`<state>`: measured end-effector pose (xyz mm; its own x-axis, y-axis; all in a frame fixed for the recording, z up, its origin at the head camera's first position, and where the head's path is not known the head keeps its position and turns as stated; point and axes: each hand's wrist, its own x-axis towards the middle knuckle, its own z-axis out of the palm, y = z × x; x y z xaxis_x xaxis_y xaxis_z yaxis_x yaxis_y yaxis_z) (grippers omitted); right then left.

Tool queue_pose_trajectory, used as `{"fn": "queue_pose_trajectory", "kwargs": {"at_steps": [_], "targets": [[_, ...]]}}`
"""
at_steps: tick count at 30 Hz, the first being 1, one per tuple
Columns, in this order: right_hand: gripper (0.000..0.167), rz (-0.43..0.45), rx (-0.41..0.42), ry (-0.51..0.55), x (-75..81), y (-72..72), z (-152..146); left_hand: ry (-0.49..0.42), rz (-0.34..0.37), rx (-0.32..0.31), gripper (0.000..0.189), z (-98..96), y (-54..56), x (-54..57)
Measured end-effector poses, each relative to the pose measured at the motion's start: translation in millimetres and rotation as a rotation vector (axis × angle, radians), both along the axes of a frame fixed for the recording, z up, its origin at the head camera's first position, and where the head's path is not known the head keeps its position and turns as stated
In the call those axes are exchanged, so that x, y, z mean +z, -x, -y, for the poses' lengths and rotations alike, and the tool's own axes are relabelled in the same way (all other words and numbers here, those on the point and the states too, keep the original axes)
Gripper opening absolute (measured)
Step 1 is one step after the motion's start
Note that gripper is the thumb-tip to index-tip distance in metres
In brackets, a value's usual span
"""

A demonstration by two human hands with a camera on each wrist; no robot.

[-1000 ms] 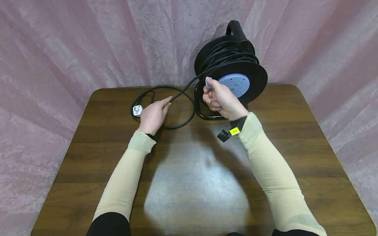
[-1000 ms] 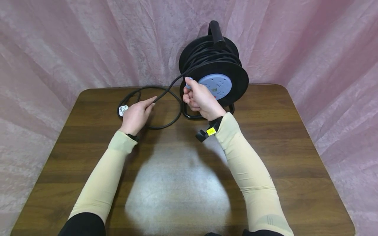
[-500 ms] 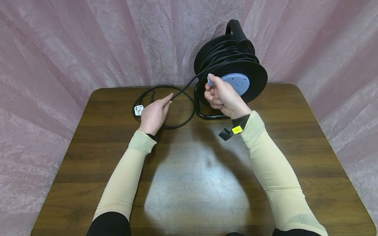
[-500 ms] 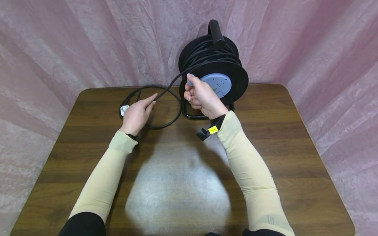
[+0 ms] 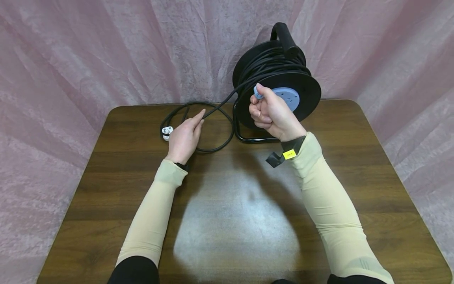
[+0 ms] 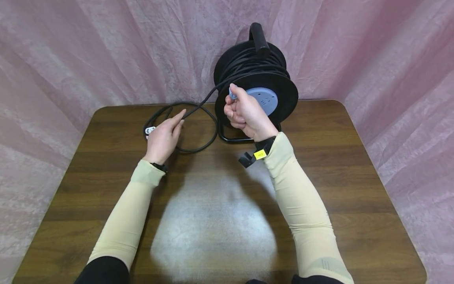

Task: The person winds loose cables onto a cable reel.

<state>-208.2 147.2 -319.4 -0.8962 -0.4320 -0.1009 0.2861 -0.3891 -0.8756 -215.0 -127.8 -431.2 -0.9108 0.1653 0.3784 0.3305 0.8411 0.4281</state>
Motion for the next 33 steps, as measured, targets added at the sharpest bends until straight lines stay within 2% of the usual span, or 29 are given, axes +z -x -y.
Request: {"fn": "queue_pose_trajectory", "kwargs": {"at_steps": [7, 10, 18, 26, 33], "targets": [[0.046, 0.017, 0.013, 0.043, 0.5, 1.0, -1.0, -0.093, -0.008, 0.021, 0.04, -0.4, -3.5, -3.0], [0.046, 0.015, 0.013, 0.046, 0.6, 0.7, -1.2, -0.096, -0.012, 0.027, 0.039, -0.4, -4.3, -3.0], [0.047, 0.011, -0.009, 0.051, 2.9, 0.0, -7.1, -0.096, -0.044, 0.025, 0.036, 4.2, -2.4, 5.1], [0.045, 0.006, 0.009, 0.075, 4.0, 1.2, -13.2, -0.122, -0.086, 0.002, 0.034, 12.4, -1.9, 8.6], [0.046, -0.023, 0.028, 0.104, 5.3, 1.2, -18.5, -0.128, -0.122, 0.011, 0.031, 15.7, -0.5, 10.9]]}}
